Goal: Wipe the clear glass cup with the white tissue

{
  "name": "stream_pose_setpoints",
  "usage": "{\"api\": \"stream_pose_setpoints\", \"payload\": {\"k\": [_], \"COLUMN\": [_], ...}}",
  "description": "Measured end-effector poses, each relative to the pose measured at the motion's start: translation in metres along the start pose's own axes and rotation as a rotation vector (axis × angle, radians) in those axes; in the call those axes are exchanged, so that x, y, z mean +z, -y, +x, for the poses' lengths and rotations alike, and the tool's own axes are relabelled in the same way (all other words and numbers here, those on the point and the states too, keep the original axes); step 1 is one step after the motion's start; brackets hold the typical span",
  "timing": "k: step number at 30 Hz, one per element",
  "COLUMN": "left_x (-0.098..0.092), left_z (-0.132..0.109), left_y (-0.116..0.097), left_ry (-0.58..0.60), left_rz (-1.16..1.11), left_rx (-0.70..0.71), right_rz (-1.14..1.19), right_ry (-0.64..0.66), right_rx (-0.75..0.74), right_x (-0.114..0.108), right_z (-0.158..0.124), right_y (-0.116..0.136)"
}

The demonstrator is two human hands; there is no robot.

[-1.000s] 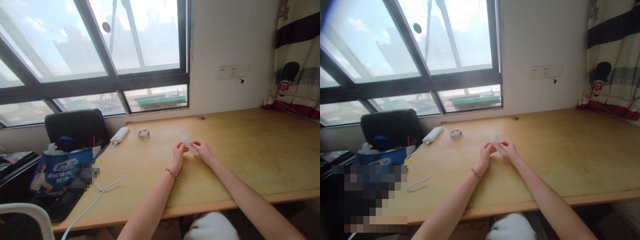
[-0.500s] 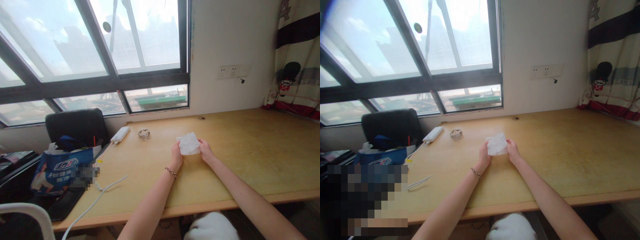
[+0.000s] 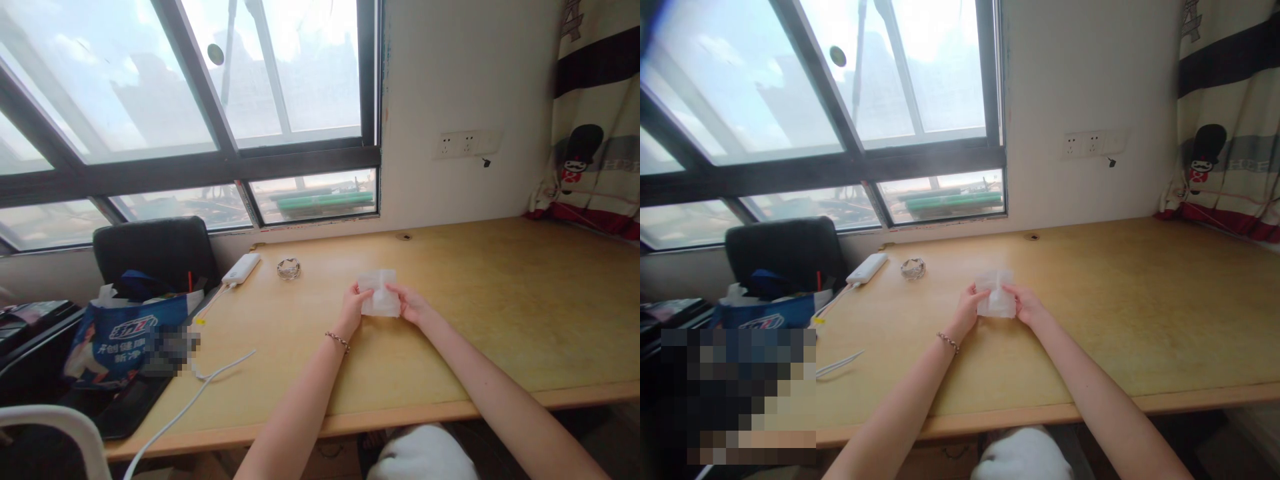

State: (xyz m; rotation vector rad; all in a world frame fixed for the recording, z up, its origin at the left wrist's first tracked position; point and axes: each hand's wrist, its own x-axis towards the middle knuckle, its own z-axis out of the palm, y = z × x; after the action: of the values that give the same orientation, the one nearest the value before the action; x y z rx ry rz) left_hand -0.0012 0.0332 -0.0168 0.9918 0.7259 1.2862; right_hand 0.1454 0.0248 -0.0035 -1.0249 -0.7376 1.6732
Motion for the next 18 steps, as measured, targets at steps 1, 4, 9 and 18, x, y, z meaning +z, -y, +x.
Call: {"api": "stream_pose_setpoints", "payload": {"k": [1,4,9,18], "left_x": [-0.002,-0.015,-0.078,-0.197], "left_z": [0.001,0.008,0.024,0.041], "left_y": [-0.002,-0.014,-0.047,-0.095], "left_ry": [0.01,0.009,-0.216,-0.624], "left_rz": [0.028,0.118,0.475,1.447], "left_rx": [-0.002,-0.015,0.069,0.113], "right_rz": [0.023,0.052,0.009,-0.077], "right_ry": [-0.01,-0.096,-0.242,-0.104], "right_rx": [-0.022,-0.127,-0.158,-0.007], "right_x": [0.0,-0.002,-0.004,0.001], "right_z": [0.001,0.005,0.01,0.007], "right_y": [-0.001,-0.003,-0.005,-0.012]}}
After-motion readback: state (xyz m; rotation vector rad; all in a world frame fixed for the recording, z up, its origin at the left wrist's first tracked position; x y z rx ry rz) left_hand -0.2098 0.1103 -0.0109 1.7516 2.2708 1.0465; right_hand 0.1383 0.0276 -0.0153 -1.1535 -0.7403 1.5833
